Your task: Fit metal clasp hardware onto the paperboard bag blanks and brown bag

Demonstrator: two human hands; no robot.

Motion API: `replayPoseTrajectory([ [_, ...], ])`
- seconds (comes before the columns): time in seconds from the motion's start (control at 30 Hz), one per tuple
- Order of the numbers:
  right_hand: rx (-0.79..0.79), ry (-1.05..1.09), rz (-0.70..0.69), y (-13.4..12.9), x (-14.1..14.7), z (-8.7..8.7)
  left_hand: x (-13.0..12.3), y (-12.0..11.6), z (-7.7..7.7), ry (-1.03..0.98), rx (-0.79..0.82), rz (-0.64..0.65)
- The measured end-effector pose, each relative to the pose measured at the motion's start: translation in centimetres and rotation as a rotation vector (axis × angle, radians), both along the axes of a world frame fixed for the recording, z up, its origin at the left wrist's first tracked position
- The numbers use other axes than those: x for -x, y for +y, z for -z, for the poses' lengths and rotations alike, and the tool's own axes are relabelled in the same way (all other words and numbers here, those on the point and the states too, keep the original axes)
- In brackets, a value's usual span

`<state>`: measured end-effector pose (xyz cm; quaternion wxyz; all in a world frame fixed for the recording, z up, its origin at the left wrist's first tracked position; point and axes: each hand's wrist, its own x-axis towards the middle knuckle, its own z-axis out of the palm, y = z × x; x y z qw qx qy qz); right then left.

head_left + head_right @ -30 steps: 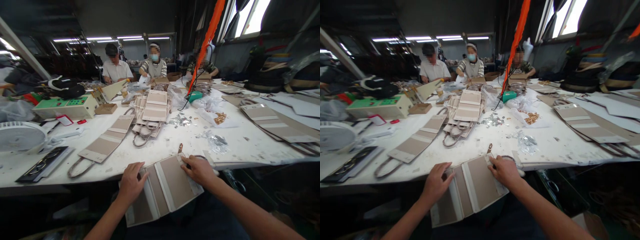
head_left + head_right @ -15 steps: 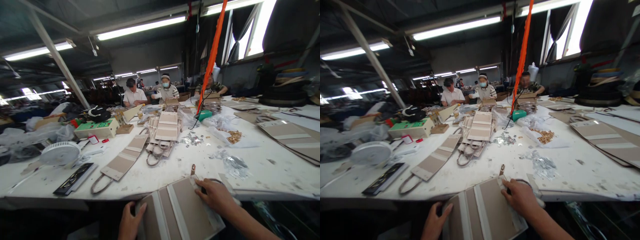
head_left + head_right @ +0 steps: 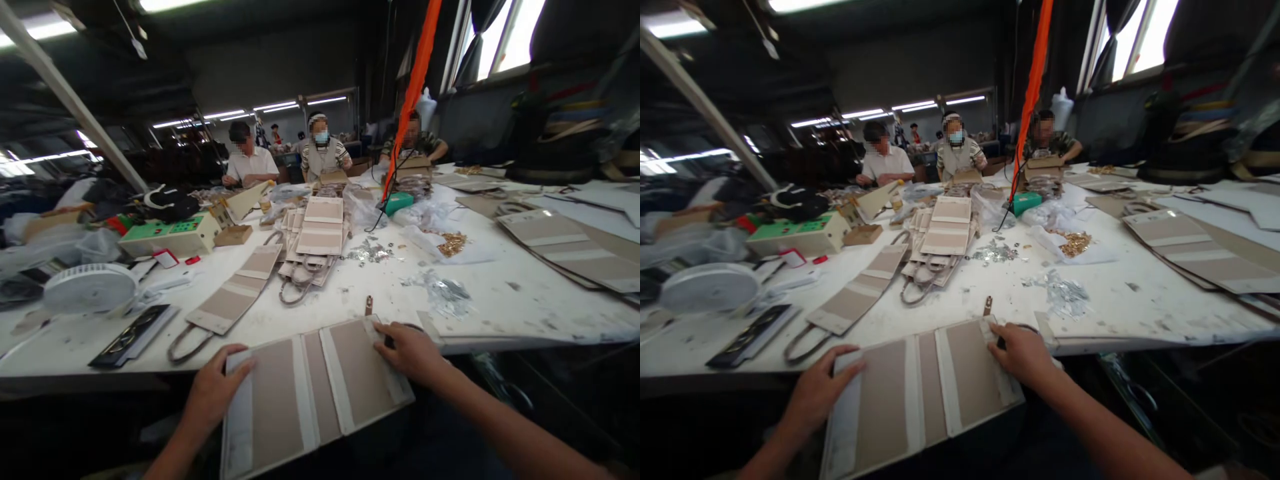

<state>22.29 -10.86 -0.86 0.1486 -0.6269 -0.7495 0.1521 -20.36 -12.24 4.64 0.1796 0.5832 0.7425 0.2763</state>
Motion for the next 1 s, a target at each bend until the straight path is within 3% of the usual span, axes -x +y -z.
replayPoseTrajectory([
  [0.07,0.026,0.015,0.018,-0.1,0.0,-0.2,-0.2,2.7,-1.3,0.121,-0.035,0.074],
  [0.13,0.059,0.018,0.037,-0.3,-0.1,-0.4,-0.5,5.7,-1.4,0.212,-0.044,0.131],
  [0.23,0.087,0.007,0.049,-0.3,-0.1,-0.5,-1.1,9.9,-0.1,0.293,-0.017,0.198],
  [0.33,0.099,-0.009,0.061,-0.2,-0.2,-0.6,-2.2,12.3,1.7,0.365,0.0,0.208],
  [0.4,0.119,-0.027,0.068,0.0,-0.3,-0.7,-3.8,12.2,2.6,0.435,-0.097,0.204],
  [0.47,0.135,-0.035,0.06,0.1,-0.3,-1.0,-6.4,10.8,3.0,0.463,-0.275,0.288],
  [0.57,0.135,-0.028,0.046,0.2,-0.2,-1.2,-11.6,7.2,3.2,0.337,-0.425,0.654],
  [0.63,0.132,-0.02,0.049,0.2,-0.2,-1.2,-15.0,5.0,3.5,0.264,-0.373,0.918],
  [0.67,0.132,-0.014,0.054,0.3,-0.2,-1.2,-16.4,4.3,3.8,0.257,-0.338,0.989],
  [0.77,0.136,0.026,0.065,0.4,-0.3,-1.0,-18.9,3.6,4.5,0.3,-0.274,1.026],
  [1.0,0.086,0.203,0.109,0.2,-0.5,-0.1,-20.5,5.3,4.4,0.39,-0.339,0.973],
])
